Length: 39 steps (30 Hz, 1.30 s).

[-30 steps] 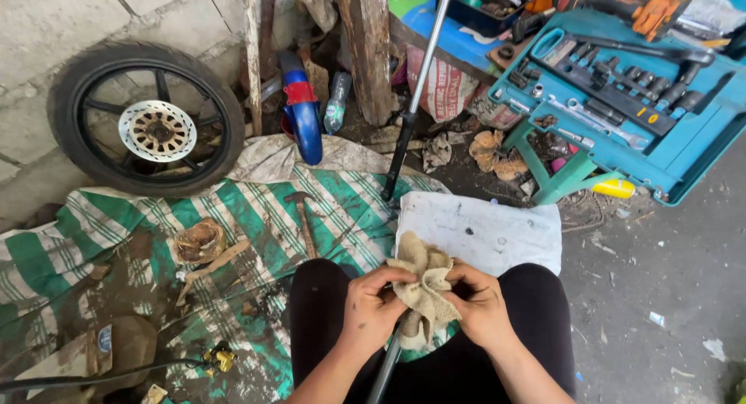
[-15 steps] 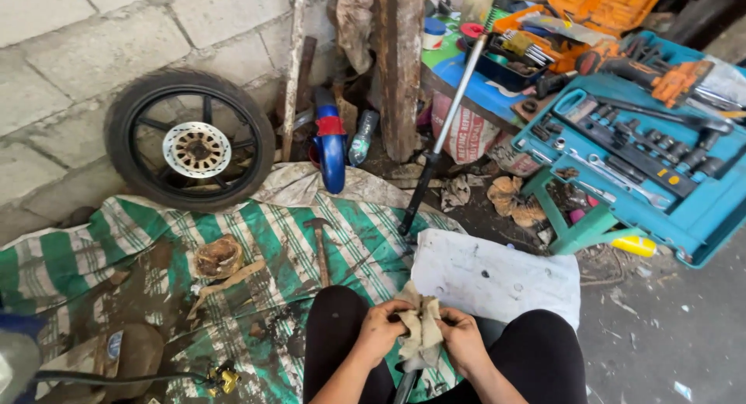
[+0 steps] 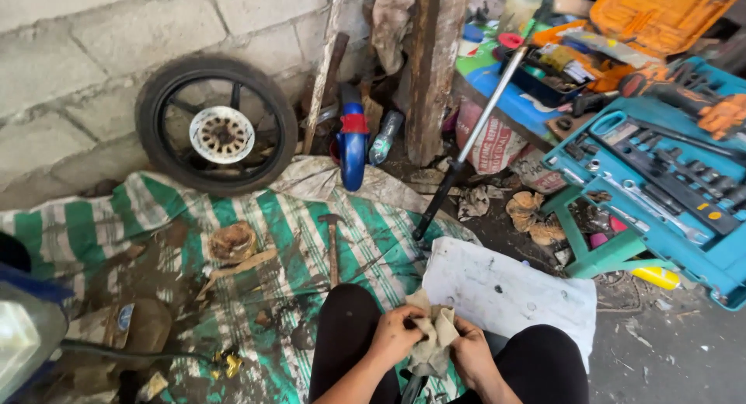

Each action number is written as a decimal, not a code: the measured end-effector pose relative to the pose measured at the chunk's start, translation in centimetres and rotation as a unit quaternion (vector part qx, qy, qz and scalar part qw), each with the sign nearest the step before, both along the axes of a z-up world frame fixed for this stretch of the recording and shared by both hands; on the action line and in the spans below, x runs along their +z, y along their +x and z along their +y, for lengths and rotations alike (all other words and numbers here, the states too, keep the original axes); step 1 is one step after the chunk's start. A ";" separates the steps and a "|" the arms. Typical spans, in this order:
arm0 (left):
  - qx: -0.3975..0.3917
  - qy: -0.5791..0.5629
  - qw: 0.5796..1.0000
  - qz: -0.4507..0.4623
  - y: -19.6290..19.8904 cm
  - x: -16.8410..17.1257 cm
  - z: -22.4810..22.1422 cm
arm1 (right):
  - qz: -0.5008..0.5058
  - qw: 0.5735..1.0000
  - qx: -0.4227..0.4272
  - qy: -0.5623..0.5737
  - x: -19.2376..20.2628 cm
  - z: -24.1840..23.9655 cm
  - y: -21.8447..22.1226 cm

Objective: Cleaning and inspecting motorcycle front fork components using a rag and a T-handle tool.

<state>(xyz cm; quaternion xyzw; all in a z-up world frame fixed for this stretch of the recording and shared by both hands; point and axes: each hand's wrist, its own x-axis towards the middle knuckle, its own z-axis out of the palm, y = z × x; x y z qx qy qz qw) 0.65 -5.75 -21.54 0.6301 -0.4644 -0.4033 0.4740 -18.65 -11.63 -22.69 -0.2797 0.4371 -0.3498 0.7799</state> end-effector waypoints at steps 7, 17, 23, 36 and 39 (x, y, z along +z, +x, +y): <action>0.036 0.077 0.996 0.024 0.6 -3.4 -0.4 | 0.087 0.994 0.040 -0.047 -0.3 -0.1 0.6; 0.034 0.008 0.999 -0.006 -1.7 -3.3 0.0 | 0.139 0.990 0.015 0.017 -1.1 -0.1 -2.7; -0.011 -0.145 0.988 -0.049 -2.0 7.5 0.9 | -0.025 0.992 -0.085 0.095 0.2 -0.6 -1.3; -0.003 -0.119 0.990 -0.082 -1.6 6.9 1.2 | 0.020 0.998 -0.047 -0.036 1.2 0.5 -0.2; 0.007 -0.130 0.988 -0.085 -1.4 6.1 0.7 | 0.009 0.997 -0.071 -0.004 3.3 1.1 1.0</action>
